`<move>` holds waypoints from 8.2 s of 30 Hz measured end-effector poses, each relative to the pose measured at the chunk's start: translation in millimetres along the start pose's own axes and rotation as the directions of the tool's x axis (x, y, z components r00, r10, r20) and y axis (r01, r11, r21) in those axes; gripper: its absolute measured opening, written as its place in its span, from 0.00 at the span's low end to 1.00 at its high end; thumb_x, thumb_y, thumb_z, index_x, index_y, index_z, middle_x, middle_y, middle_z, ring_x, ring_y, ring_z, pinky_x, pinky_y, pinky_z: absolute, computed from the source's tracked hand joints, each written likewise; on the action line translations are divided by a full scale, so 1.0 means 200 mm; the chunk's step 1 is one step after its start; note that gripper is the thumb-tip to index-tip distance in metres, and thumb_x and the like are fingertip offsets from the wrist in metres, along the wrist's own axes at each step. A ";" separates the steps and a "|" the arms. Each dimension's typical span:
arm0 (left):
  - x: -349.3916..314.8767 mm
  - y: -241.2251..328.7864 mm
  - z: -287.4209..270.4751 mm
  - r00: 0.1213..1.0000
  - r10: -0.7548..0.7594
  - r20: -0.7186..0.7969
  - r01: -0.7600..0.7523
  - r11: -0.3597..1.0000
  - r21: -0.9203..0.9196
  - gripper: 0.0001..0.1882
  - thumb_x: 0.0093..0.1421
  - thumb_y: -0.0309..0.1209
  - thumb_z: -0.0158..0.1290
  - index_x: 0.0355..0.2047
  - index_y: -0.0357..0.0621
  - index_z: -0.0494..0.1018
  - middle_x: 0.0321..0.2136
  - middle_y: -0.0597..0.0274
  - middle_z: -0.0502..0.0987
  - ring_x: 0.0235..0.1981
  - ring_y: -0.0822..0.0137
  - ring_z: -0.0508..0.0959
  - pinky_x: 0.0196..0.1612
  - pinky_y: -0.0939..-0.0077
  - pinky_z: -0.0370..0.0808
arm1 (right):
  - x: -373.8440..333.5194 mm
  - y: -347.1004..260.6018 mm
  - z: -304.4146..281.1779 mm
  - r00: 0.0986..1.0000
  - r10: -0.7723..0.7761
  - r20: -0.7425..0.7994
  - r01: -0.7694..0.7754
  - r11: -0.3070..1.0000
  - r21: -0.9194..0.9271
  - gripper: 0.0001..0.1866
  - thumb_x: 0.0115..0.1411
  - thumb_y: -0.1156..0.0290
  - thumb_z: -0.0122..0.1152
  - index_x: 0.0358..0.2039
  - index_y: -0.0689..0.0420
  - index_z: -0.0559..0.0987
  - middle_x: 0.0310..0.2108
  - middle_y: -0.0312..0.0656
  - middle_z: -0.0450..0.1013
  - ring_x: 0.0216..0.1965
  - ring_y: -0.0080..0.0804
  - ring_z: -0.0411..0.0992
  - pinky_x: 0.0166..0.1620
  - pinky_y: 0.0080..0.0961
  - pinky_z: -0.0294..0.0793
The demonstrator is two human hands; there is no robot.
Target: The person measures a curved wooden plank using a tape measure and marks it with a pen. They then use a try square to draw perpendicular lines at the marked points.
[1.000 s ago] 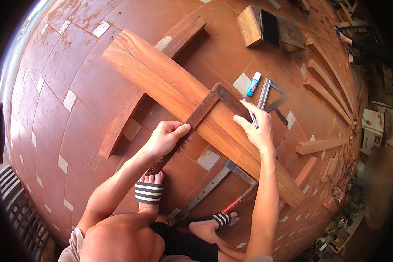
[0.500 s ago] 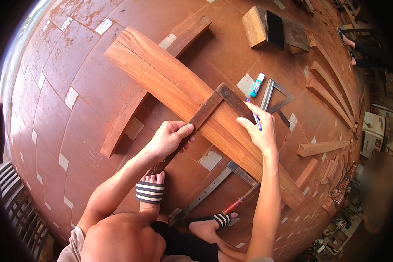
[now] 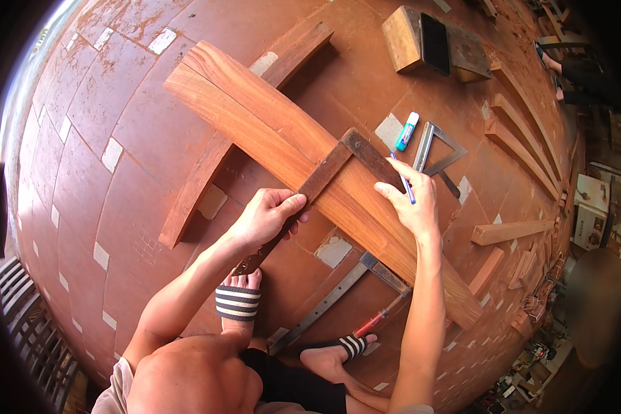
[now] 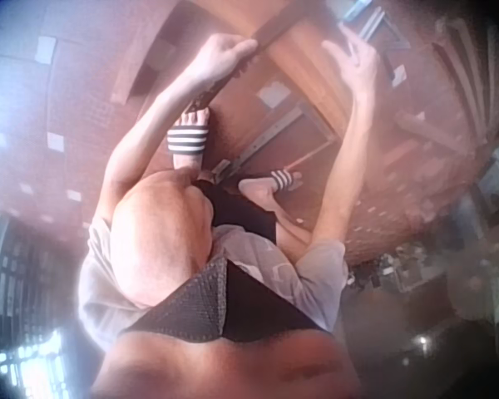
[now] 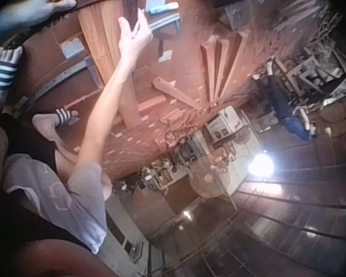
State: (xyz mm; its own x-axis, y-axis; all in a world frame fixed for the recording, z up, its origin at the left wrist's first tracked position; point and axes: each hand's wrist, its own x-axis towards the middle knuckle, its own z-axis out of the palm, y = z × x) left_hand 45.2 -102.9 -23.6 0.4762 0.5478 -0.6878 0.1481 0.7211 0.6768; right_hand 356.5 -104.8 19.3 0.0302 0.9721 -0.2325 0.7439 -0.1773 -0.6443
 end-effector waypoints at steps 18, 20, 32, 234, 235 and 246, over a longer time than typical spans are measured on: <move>-0.02 0.01 0.00 1.000 -0.017 -0.001 0.017 0.998 -0.062 0.22 0.78 0.45 0.54 0.32 0.40 0.80 0.25 0.68 0.79 0.25 0.76 0.76 0.28 0.75 0.77 | 0.29 -0.59 0.12 0.922 -0.167 0.348 0.128 0.983 0.131 0.10 0.66 0.69 0.73 0.37 0.64 0.87 0.30 0.38 0.84 0.34 0.23 0.80 0.41 0.27 0.80; -0.02 0.01 0.00 1.000 -0.026 0.012 0.026 0.997 -0.066 0.22 0.78 0.45 0.54 0.32 0.40 0.80 0.25 0.68 0.79 0.25 0.76 0.76 0.28 0.75 0.76 | 0.30 -0.62 0.18 0.904 -0.173 0.391 0.149 0.985 0.090 0.11 0.62 0.67 0.74 0.35 0.64 0.87 0.28 0.42 0.84 0.31 0.28 0.82 0.37 0.30 0.79; 0.00 0.00 0.00 1.000 -0.016 -0.001 0.016 0.998 -0.053 0.22 0.77 0.45 0.54 0.33 0.40 0.81 0.26 0.68 0.80 0.25 0.76 0.76 0.29 0.75 0.76 | 0.35 -0.64 0.22 0.878 -0.230 0.420 0.265 0.964 -0.025 0.13 0.60 0.65 0.74 0.33 0.65 0.87 0.26 0.50 0.83 0.27 0.32 0.81 0.35 0.33 0.78; 0.77 0.18 2.20 0.768 -0.308 0.561 -0.566 0.081 0.820 0.27 0.66 0.44 0.66 0.55 0.33 0.82 0.38 0.59 0.84 0.41 0.71 0.79 0.50 0.69 0.76 | -1.82 1.20 -0.57 0.566 0.548 -0.616 -0.102 0.788 0.608 0.10 0.69 0.69 0.66 0.36 0.64 0.87 0.25 0.56 0.79 0.26 0.51 0.80 0.34 0.41 0.77; 0.77 0.18 2.20 0.767 -0.311 0.561 -0.565 0.086 0.821 0.27 0.66 0.44 0.66 0.55 0.33 0.82 0.39 0.59 0.85 0.41 0.71 0.80 0.50 0.69 0.76 | -1.82 1.20 -0.57 0.550 0.516 -0.657 -0.042 0.803 0.594 0.10 0.69 0.69 0.66 0.37 0.64 0.87 0.25 0.56 0.79 0.27 0.52 0.81 0.34 0.41 0.78; 0.76 0.17 2.20 0.775 -0.301 0.556 -0.548 0.121 0.828 0.25 0.67 0.42 0.66 0.54 0.32 0.83 0.39 0.61 0.84 0.42 0.71 0.79 0.51 0.69 0.76 | -1.98 1.12 -0.56 0.645 0.575 -0.503 -0.187 0.757 0.626 0.12 0.70 0.67 0.67 0.41 0.65 0.88 0.29 0.57 0.82 0.30 0.53 0.83 0.37 0.41 0.82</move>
State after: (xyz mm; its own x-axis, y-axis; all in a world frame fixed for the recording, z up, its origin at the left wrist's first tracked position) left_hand 504.8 -181.7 10.3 0.8064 -0.0288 -0.5907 0.4747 -0.5642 0.6755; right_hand 586.2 -513.1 48.8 0.7835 0.6021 -0.1538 0.1396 -0.4117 -0.9006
